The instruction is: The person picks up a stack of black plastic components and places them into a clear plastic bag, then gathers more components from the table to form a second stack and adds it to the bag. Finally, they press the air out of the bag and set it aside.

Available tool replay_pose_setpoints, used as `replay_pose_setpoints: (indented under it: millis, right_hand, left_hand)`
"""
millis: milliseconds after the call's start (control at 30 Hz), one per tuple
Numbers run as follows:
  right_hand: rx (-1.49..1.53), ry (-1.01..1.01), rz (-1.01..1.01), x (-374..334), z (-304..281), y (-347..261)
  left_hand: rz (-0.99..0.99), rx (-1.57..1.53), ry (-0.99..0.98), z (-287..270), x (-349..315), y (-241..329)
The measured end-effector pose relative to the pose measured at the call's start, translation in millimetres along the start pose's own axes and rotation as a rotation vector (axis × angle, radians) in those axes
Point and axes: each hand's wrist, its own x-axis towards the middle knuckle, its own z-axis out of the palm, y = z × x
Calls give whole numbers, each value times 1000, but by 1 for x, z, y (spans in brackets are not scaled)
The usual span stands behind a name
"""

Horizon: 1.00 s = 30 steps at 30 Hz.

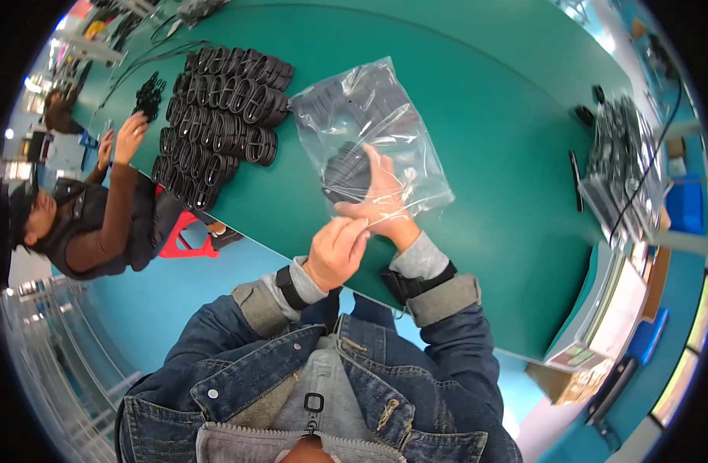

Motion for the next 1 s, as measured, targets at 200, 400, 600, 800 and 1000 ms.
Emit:
replay_pose_setpoints:
  millis: [200,400,600,800,1000]
  right_hand:
    - [-314,91,173,47,37,1]
    - [-508,256,188,43,63,8]
    - [-532,98,-179,30,38,27]
    - [-466,85,-233,23,18,45]
    - [-351,163,-52,42,35,49]
  left_hand:
    - [-81,-145,-96,9,-28,14]
    - [-381,23,17,11,-47,6]
    - [-900,-80,-254,7,-49,3]
    - [-948,-224,-213,30,-74,-8]
    - [-775,-17,-252,37,-81,-8]
